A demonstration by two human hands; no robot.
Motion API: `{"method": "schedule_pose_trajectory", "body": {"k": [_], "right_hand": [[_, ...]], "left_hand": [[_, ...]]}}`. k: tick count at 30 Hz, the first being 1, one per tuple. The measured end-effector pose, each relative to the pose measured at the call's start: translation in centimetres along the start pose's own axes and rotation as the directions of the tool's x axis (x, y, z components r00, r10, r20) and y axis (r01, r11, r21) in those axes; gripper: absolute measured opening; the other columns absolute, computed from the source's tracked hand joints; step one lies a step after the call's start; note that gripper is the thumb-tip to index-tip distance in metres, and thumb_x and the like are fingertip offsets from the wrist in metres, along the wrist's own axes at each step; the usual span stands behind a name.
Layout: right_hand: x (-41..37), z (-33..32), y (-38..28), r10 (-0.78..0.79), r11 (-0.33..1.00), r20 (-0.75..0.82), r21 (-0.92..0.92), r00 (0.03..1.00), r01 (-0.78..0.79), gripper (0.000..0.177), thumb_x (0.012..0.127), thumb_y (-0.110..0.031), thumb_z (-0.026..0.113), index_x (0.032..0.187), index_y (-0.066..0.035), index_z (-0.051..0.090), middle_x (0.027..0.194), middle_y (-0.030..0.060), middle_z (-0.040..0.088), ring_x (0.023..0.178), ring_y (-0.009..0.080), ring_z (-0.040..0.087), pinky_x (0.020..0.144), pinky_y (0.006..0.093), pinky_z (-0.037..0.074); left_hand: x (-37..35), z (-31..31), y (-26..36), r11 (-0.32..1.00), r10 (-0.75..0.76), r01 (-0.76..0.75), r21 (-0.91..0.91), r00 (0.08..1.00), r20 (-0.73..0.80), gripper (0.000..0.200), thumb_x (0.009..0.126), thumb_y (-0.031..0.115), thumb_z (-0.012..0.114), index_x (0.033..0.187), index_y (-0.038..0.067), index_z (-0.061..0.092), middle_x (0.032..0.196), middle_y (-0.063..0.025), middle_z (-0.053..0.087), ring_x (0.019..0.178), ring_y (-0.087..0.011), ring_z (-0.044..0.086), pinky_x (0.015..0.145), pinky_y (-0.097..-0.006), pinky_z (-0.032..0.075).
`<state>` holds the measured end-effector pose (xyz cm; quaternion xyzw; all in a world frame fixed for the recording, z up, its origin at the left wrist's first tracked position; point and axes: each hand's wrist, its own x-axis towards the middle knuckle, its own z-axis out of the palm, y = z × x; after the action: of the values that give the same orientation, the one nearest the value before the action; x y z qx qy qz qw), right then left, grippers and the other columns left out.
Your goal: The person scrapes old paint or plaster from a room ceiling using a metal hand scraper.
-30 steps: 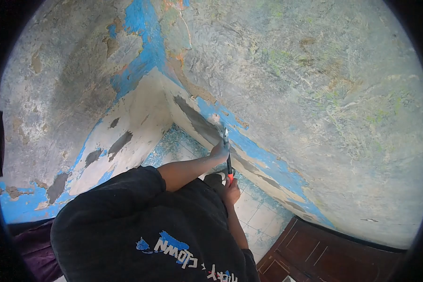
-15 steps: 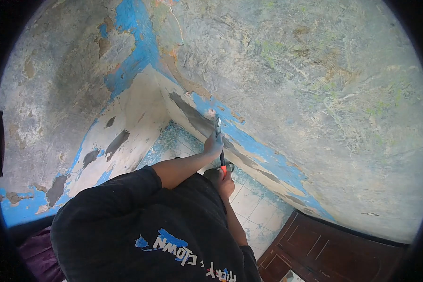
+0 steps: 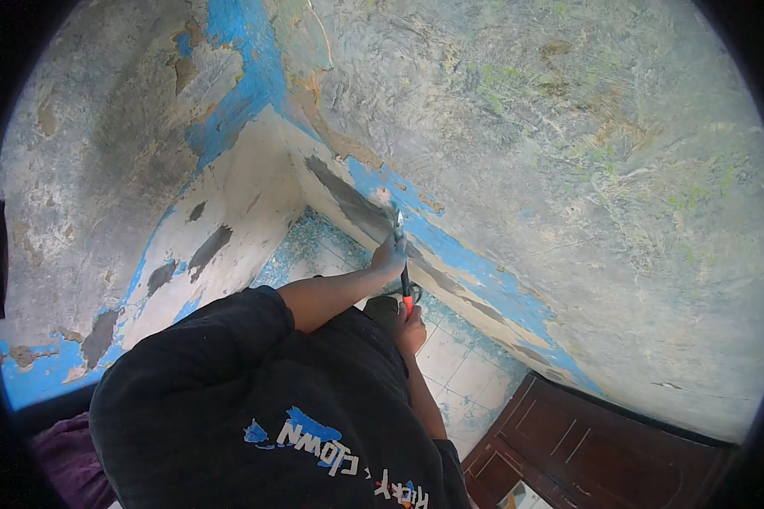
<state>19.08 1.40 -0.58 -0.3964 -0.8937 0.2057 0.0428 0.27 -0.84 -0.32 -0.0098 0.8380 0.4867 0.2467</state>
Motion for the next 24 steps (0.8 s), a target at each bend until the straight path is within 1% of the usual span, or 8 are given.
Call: {"method": "schedule_pose_trajectory", "body": {"k": [2, 5, 8, 11, 14, 17, 20, 24], "right_hand": [[-0.4, -0.3, -0.1, 0.012, 1.000, -0.014, -0.013, 1.000, -0.012, 0.037, 0.096, -0.047, 0.050, 0.092, -0.010, 0.053, 0.067, 0.0217, 0.064, 0.062, 0.0443, 0.063, 0.052, 0.0534, 0.047], [-0.1, -0.2, -0.2, 0.018, 0.999, 0.007, -0.030, 1.000, -0.018, 0.038, 0.096, -0.048, 0.049, 0.092, -0.010, 0.053, 0.067, 0.0216, 0.064, 0.062, 0.0440, 0.063, 0.052, 0.0534, 0.047], [0.0, -0.4, -0.1, 0.011, 0.999, 0.020, -0.039, 1.000, -0.011, 0.038, 0.096, -0.048, 0.049, 0.092, -0.010, 0.053, 0.067, 0.0217, 0.064, 0.063, 0.0437, 0.063, 0.052, 0.0537, 0.047], [-0.1, -0.3, 0.6, 0.023, 0.999, 0.024, -0.044, 0.999, -0.022, 0.038, 0.096, -0.048, 0.049, 0.093, -0.010, 0.053, 0.067, 0.0218, 0.064, 0.063, 0.0438, 0.063, 0.052, 0.0536, 0.047], [0.2, -0.5, 0.3, -0.009, 1.000, 0.040, -0.028, 0.999, 0.010, 0.038, 0.096, -0.048, 0.049, 0.093, -0.010, 0.053, 0.066, 0.0216, 0.064, 0.063, 0.0440, 0.064, 0.052, 0.0532, 0.047], [0.9, -0.6, -0.6, -0.074, 0.996, 0.064, -0.044, 0.995, 0.076, 0.038, 0.096, -0.048, 0.049, 0.093, -0.010, 0.053, 0.066, 0.0212, 0.064, 0.063, 0.0437, 0.064, 0.052, 0.0528, 0.048], [0.5, -0.1, -0.1, -0.018, 0.997, 0.058, -0.077, 0.998, 0.023, 0.038, 0.096, -0.047, 0.049, 0.093, -0.010, 0.054, 0.066, 0.0211, 0.064, 0.063, 0.0426, 0.064, 0.053, 0.0525, 0.048], [0.3, -0.1, 0.1, -0.010, 0.998, 0.063, -0.060, 0.998, 0.013, 0.037, 0.096, -0.047, 0.050, 0.093, -0.010, 0.054, 0.066, 0.0213, 0.064, 0.063, 0.0421, 0.064, 0.054, 0.0523, 0.048]], "left_hand": [[0.2, 0.6, -0.9, 0.999, 0.039, -0.039, -0.009, 0.999, 0.023, 0.036, 0.098, 0.042, 0.044, 0.108, 0.009, 0.054, 0.086, -0.0158, 0.067, 0.085, -0.0392, 0.064, 0.074, -0.0508, 0.047], [0.0, -0.3, 0.3, 0.999, -0.035, 0.036, -0.004, 0.999, 0.034, 0.037, 0.098, 0.043, 0.044, 0.108, 0.009, 0.054, 0.089, -0.0155, 0.067, 0.085, -0.0380, 0.065, 0.076, -0.0500, 0.047], [0.5, 0.2, -0.5, 0.997, -0.041, 0.045, -0.066, 0.998, 0.054, 0.037, 0.098, 0.042, 0.044, 0.109, 0.009, 0.054, 0.089, -0.0149, 0.068, 0.085, -0.0368, 0.065, 0.077, -0.0488, 0.047], [0.1, 0.1, 0.0, 0.994, -0.067, 0.072, -0.082, 0.996, 0.063, 0.038, 0.096, 0.042, 0.048, 0.110, 0.008, 0.056, 0.098, -0.0180, 0.066, 0.094, -0.0376, 0.063, 0.079, -0.0491, 0.047], [2.6, 2.3, -3.1, 0.991, -0.048, 0.053, -0.120, 0.998, 0.038, 0.037, 0.096, 0.041, 0.048, 0.111, 0.008, 0.056, 0.098, -0.0178, 0.067, 0.095, -0.0373, 0.064, 0.079, -0.0487, 0.048], [3.3, 0.5, -2.5, 0.974, -0.148, 0.160, -0.159, 0.985, 0.084, 0.032, 0.099, 0.035, 0.046, 0.114, 0.007, 0.054, 0.090, -0.0100, 0.068, 0.087, -0.0260, 0.067, 0.076, -0.0408, 0.050], [2.6, 0.1, -2.0, 0.979, -0.111, 0.134, -0.156, 0.982, 0.152, 0.031, 0.099, 0.034, 0.046, 0.113, 0.007, 0.054, 0.089, -0.0101, 0.067, 0.085, -0.0243, 0.067, 0.074, -0.0395, 0.050], [1.5, -0.1, -1.2, 0.985, -0.109, 0.124, -0.120, 0.987, 0.122, 0.030, 0.099, 0.034, 0.047, 0.110, 0.006, 0.054, 0.085, -0.0092, 0.065, 0.081, -0.0245, 0.066, 0.074, -0.0395, 0.049]]}}
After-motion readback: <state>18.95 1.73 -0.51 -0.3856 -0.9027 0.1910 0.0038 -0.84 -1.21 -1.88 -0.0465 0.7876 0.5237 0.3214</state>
